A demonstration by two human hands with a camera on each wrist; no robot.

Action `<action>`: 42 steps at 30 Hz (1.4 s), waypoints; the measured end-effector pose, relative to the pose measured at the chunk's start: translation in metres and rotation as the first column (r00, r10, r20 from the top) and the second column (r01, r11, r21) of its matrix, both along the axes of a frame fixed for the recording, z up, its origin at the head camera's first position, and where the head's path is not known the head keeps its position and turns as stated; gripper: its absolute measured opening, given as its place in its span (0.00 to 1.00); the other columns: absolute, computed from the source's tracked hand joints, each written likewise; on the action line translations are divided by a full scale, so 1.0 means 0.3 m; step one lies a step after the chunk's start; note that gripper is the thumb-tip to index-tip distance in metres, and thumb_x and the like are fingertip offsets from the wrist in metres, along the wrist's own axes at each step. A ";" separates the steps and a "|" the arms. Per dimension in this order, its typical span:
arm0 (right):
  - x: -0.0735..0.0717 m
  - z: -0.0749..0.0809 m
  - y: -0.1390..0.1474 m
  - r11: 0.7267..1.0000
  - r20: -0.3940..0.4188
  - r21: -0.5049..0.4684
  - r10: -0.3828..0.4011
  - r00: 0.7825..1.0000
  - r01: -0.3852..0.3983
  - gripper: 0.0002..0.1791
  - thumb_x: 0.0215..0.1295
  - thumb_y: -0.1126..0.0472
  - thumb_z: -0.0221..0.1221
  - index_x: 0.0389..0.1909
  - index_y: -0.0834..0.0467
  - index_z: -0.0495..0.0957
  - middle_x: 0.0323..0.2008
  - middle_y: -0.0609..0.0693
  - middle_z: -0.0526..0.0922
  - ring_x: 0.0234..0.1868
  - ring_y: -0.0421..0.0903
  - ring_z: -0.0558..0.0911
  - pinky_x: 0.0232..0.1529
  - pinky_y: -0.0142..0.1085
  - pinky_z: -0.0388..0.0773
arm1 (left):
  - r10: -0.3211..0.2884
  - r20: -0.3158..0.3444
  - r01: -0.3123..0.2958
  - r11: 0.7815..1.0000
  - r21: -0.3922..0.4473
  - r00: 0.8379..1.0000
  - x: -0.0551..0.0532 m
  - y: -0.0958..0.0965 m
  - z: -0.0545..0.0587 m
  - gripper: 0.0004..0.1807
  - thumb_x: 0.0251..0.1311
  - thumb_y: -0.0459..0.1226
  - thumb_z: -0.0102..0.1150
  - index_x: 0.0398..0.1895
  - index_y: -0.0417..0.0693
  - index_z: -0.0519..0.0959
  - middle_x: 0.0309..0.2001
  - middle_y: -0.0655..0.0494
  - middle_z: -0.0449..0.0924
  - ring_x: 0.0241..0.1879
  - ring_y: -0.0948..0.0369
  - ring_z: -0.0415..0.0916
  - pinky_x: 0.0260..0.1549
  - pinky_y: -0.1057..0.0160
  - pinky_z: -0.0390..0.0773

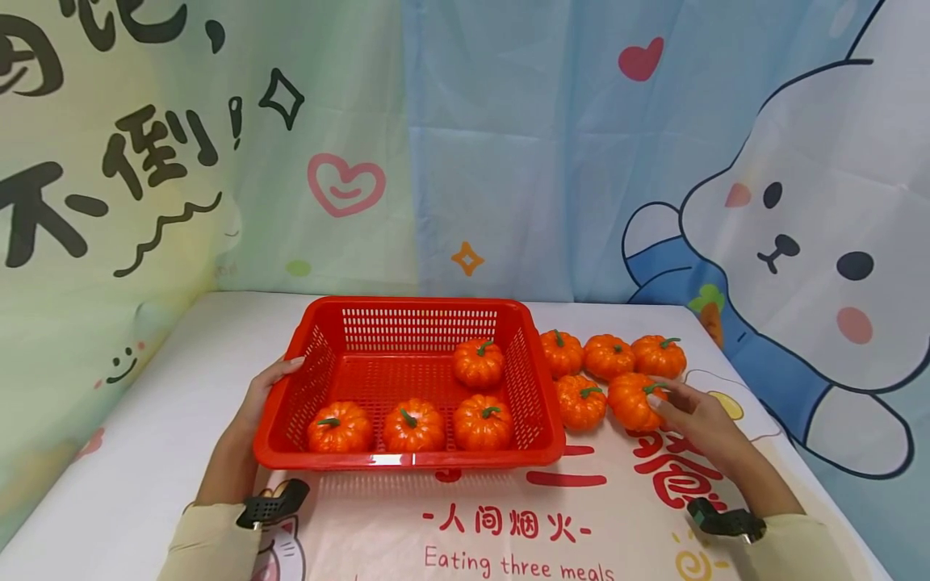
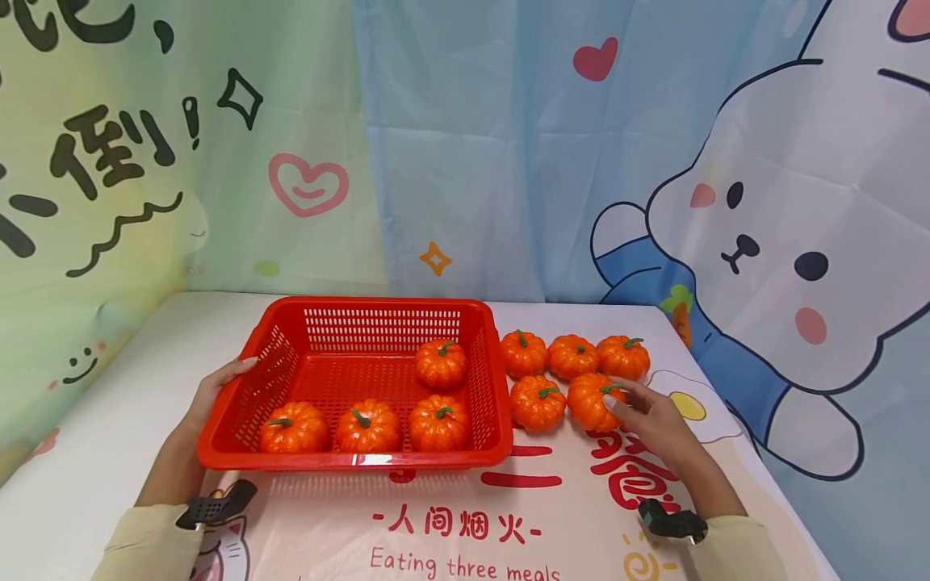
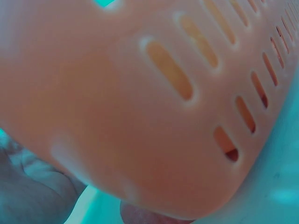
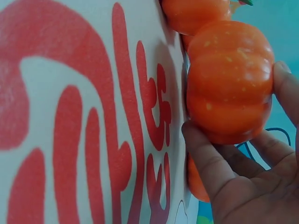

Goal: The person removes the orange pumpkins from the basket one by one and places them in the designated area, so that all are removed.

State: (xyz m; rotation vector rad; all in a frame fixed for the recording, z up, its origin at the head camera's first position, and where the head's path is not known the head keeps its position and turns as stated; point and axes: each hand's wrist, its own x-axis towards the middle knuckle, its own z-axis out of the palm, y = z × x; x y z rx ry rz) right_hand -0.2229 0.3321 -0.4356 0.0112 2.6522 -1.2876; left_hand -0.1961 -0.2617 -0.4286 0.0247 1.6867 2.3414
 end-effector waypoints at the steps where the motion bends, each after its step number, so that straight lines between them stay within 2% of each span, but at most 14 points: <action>1: 0.000 -0.002 -0.001 1.000 0.001 0.004 0.001 1.000 -0.001 0.46 0.68 0.37 0.52 0.74 0.63 0.51 0.66 0.73 0.60 0.63 0.69 0.66 0.49 0.47 0.80 | -0.002 -0.003 0.002 1.000 0.000 1.000 0.000 -0.001 0.000 0.28 0.73 0.49 0.38 0.72 0.59 0.48 0.61 0.55 0.69 0.57 0.54 0.72 0.53 0.53 0.76; 12: -0.004 -0.018 -0.012 0.999 -0.017 0.046 -0.010 1.000 0.010 0.44 0.68 0.38 0.53 0.75 0.61 0.52 0.66 0.73 0.60 0.63 0.70 0.64 0.49 0.49 0.79 | 0.002 0.004 -0.002 1.000 -0.021 1.000 0.002 0.000 0.001 0.28 0.73 0.49 0.38 0.72 0.58 0.47 0.61 0.54 0.68 0.56 0.55 0.73 0.52 0.53 0.76; 20: -0.001 -0.017 -0.019 0.996 -0.033 0.086 0.007 0.999 -0.004 0.44 0.67 0.38 0.54 0.73 0.62 0.55 0.63 0.71 0.66 0.60 0.66 0.70 0.46 0.45 0.81 | 0.018 0.043 -0.018 1.000 -0.005 0.999 0.002 0.005 0.008 0.27 0.73 0.50 0.40 0.71 0.60 0.49 0.61 0.57 0.69 0.56 0.56 0.72 0.54 0.53 0.75; 26: -0.006 -0.020 -0.023 0.996 -0.033 0.091 -0.005 0.999 0.008 0.44 0.68 0.37 0.53 0.75 0.58 0.53 0.65 0.72 0.63 0.62 0.69 0.66 0.48 0.47 0.81 | 0.010 0.029 -0.010 1.000 -0.005 1.000 0.002 0.005 0.006 0.27 0.73 0.49 0.39 0.71 0.60 0.49 0.61 0.57 0.70 0.56 0.55 0.73 0.53 0.53 0.76; 35: 0.005 -0.025 -0.029 0.996 -0.048 0.093 0.001 0.999 0.004 0.44 0.69 0.37 0.51 0.74 0.63 0.52 0.66 0.72 0.62 0.63 0.69 0.66 0.50 0.48 0.79 | 0.012 0.021 -0.012 1.000 -0.012 1.000 0.002 0.003 0.003 0.27 0.73 0.49 0.38 0.72 0.60 0.49 0.61 0.56 0.69 0.56 0.55 0.73 0.53 0.53 0.76; 42: 0.006 -0.018 -0.034 0.995 -0.020 0.098 0.005 1.000 -0.003 0.45 0.70 0.37 0.49 0.74 0.64 0.49 0.66 0.73 0.61 0.62 0.68 0.67 0.51 0.48 0.78 | 0.023 0.030 -0.023 0.999 -0.025 0.999 0.003 0.004 0.004 0.28 0.73 0.50 0.39 0.72 0.59 0.49 0.62 0.56 0.69 0.56 0.55 0.73 0.53 0.53 0.75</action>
